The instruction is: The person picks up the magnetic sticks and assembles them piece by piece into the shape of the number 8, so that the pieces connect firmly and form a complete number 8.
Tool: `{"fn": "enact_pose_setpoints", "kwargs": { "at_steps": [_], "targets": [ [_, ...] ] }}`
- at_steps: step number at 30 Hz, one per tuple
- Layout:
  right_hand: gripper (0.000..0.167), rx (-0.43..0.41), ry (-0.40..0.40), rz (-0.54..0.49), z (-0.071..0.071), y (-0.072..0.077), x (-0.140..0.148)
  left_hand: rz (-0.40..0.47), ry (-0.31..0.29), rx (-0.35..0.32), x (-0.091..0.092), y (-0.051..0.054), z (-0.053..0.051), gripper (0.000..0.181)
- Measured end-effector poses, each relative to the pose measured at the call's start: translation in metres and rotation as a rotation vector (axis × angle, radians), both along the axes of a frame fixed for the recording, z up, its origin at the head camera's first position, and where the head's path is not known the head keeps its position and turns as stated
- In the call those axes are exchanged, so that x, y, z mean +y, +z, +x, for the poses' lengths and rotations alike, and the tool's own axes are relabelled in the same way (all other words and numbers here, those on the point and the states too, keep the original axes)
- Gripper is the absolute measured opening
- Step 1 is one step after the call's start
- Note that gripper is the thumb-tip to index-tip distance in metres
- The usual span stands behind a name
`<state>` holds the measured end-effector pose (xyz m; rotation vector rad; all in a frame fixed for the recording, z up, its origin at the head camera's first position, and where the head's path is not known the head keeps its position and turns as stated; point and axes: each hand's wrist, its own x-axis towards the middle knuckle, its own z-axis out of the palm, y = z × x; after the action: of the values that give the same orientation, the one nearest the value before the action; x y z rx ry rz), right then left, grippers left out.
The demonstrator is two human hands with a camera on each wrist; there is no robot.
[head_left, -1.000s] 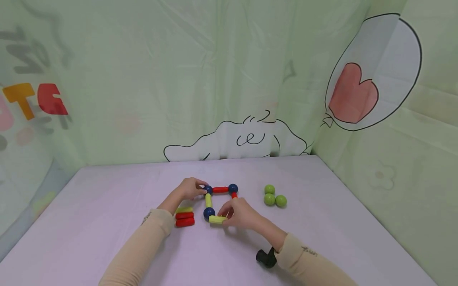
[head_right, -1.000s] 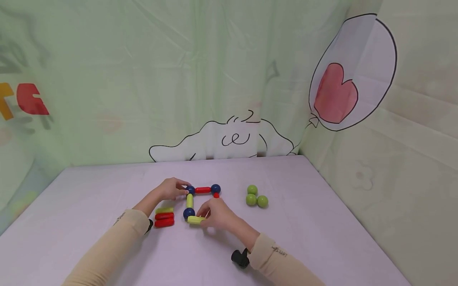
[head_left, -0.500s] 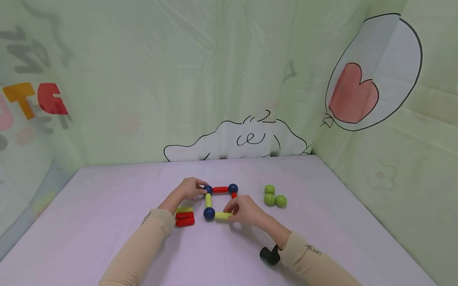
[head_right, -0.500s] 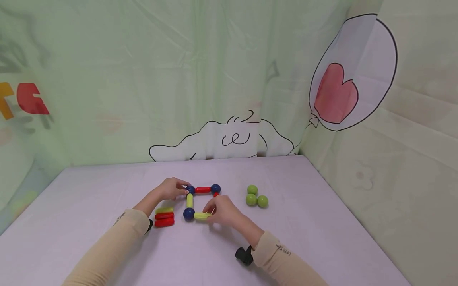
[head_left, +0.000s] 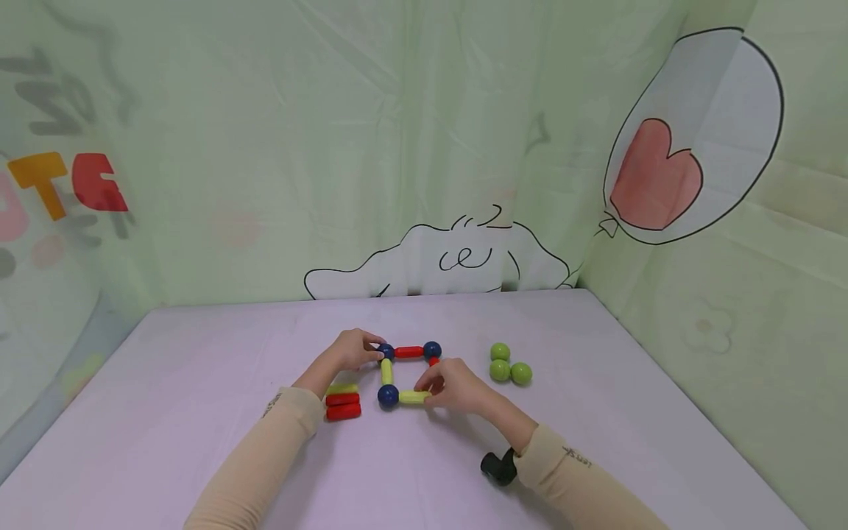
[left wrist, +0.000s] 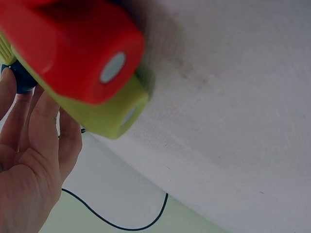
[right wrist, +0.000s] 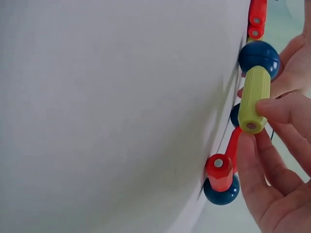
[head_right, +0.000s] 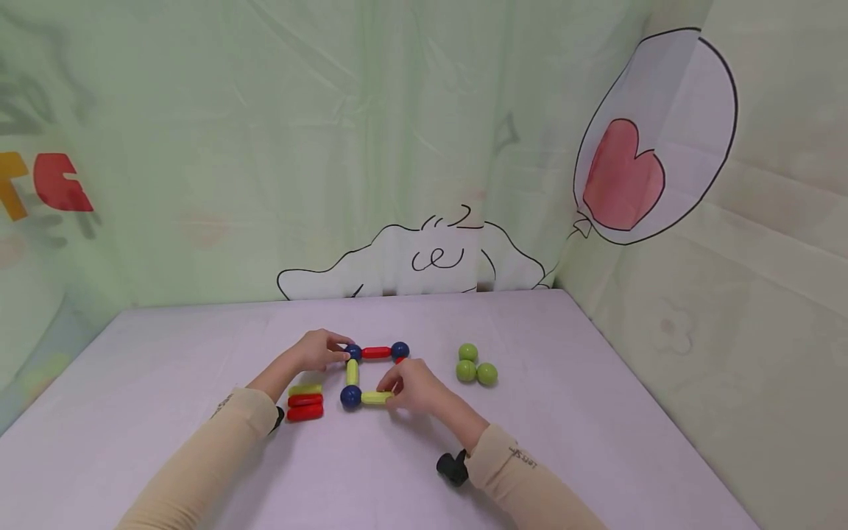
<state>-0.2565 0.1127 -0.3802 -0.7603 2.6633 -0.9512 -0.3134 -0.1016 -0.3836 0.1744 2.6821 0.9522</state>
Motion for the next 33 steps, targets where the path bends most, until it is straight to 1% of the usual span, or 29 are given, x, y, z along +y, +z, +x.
{"fn": "enact_pose_setpoints", "kwargs": {
  "at_steps": [6, 10, 20, 27, 33],
  "targets": [
    [0.018, 0.017, 0.045, -0.001, -0.0017, 0.0009, -0.0018, 0.005, -0.003, 0.004, 0.0, 0.0008, 0.001, 0.035],
    [0.018, 0.017, 0.061, -0.005, -0.0021, 0.0009, -0.0033, 0.006, -0.006, 0.007, 0.0002, 0.0015, 0.002, 0.035],
    [0.018, 0.014, 0.039, 0.005, -0.004, 0.0003, -0.0028, 0.002, -0.01, 0.006, 0.0001, 0.0034, 0.0038, 0.035],
    [0.018, 0.007, 0.034, 0.001, -0.0052, -0.001, -0.0014, -0.007, -0.017, 0.008, -0.0003, 0.002, 0.0024, 0.035],
    [0.019, 0.008, 0.025, 0.003, -0.0053, -0.0013, -0.001, -0.03, -0.04, 0.042, 0.0007, 0.0022, 0.0023, 0.033]
  ]
}}
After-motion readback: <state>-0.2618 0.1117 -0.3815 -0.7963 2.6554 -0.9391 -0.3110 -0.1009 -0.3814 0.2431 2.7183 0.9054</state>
